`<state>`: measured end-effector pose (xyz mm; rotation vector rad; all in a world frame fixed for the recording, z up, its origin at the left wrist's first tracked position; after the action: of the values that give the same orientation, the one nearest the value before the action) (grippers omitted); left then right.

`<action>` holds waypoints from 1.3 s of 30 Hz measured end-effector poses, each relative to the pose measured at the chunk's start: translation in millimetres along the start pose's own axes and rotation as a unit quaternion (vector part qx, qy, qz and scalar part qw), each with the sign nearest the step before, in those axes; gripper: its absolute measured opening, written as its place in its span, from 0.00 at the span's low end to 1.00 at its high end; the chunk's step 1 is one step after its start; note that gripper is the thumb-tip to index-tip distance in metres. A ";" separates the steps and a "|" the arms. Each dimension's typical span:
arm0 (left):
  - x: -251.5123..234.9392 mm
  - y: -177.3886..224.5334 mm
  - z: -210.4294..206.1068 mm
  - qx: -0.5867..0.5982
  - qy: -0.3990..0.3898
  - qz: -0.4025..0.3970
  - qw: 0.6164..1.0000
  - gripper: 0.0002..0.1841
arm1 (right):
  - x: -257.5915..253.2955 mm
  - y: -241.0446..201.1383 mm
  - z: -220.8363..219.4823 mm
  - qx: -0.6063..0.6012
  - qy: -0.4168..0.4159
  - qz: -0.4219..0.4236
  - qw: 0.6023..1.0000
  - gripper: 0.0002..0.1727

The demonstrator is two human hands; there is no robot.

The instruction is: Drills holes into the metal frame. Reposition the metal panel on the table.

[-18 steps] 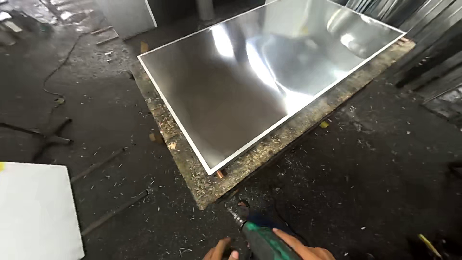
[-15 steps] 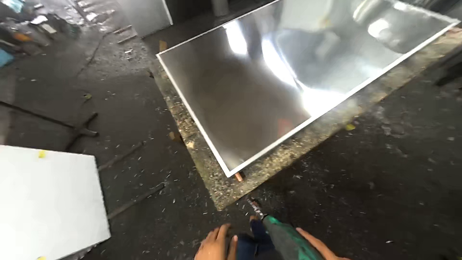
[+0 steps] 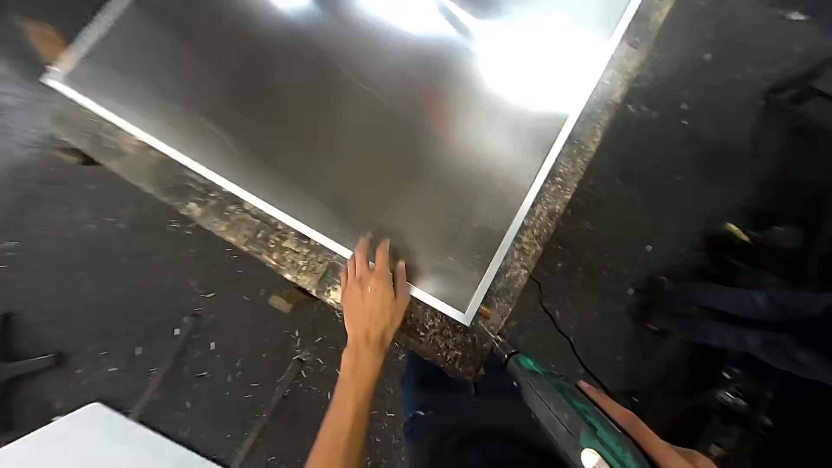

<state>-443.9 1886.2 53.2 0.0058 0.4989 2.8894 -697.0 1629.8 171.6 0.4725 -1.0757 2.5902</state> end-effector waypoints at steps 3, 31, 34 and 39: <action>-52.1 3.8 -29.6 -0.001 0.006 -0.096 0.995 0.31 | 1.1 -37.6 -21.7 -0.023 0.033 -0.059 0.997 0.46; -76.9 13.5 -91.8 -0.035 -0.065 -0.190 0.979 0.32 | -54.0 -117.0 -65.4 0.040 0.045 -0.248 0.967 0.50; -76.7 13.8 -92.9 -0.034 -0.065 -0.189 0.979 0.33 | -58.2 -117.7 -63.4 0.049 0.031 -0.245 0.968 0.51; -76.1 13.0 -94.4 -0.036 -0.072 -0.182 0.980 0.33 | -76.8 -124.1 -55.9 0.086 -0.040 -0.240 0.966 0.55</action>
<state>-375.8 1827.3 -29.1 0.1025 0.3289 2.5240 -589.6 1743.1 180.8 0.7779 -0.6543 2.2508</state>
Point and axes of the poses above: each hand's wrist, its own x-axis away from the middle knuckle, its own z-axis out of the back of the hand, y = z × x, the point moved 8 cm from there along -x, towards the middle knuckle, and after that the axes turned 9 degrees about y, right-handed, at the moved point
